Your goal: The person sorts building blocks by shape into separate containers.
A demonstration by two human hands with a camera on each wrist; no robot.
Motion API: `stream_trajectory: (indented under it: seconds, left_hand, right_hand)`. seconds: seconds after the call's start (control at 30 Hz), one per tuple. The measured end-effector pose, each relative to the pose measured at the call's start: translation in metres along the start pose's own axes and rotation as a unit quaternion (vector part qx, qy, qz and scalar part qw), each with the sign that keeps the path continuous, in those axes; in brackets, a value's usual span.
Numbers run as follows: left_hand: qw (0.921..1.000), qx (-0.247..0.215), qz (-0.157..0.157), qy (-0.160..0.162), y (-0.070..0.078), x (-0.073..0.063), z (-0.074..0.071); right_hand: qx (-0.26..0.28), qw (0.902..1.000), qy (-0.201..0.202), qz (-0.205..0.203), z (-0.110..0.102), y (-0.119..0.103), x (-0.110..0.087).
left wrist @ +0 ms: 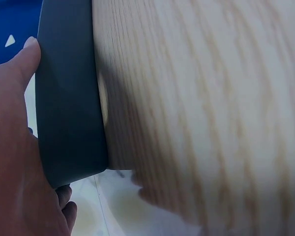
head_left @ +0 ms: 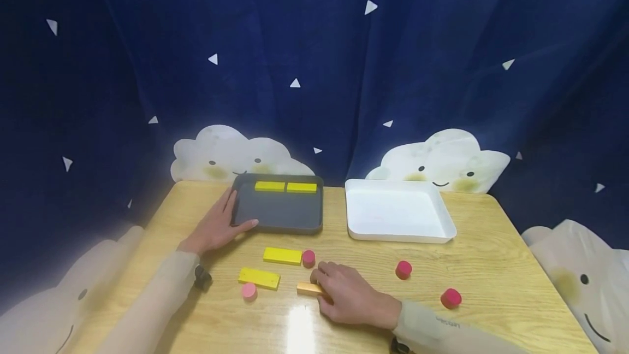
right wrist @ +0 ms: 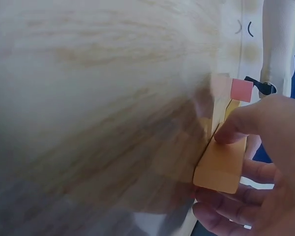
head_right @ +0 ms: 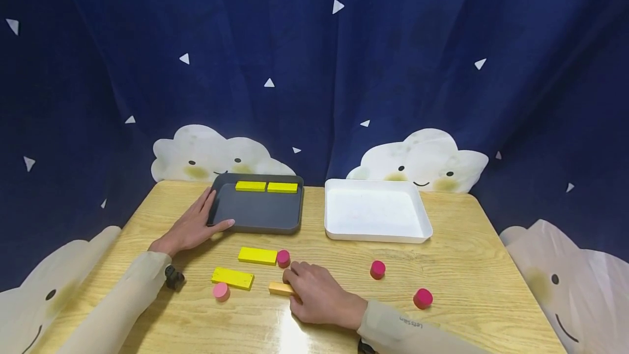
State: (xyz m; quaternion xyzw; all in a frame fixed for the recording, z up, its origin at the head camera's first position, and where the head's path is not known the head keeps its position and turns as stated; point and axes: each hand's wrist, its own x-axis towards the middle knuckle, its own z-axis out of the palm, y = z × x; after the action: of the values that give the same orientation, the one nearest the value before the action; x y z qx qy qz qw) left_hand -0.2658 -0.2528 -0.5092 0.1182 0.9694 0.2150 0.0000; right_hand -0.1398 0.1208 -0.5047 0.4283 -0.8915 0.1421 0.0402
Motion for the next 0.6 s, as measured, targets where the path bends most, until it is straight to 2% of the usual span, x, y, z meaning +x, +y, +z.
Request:
stream_trajectory:
  seconds: [0.33, 0.6]
  left_hand:
    - [1.0000, 0.002, -0.004, 0.002, -0.0017, 0.0000, 0.0028]
    - [0.9998, 0.002, 0.012, 0.013, -0.0021, -0.0001, 0.0026]
  right_hand:
    - [0.037, 0.9993, -0.001, 0.006, 0.0025, -0.0017, -0.0013]
    - [0.048, 0.9987, 0.015, 0.006, 0.0005, -0.0059, -0.0034]
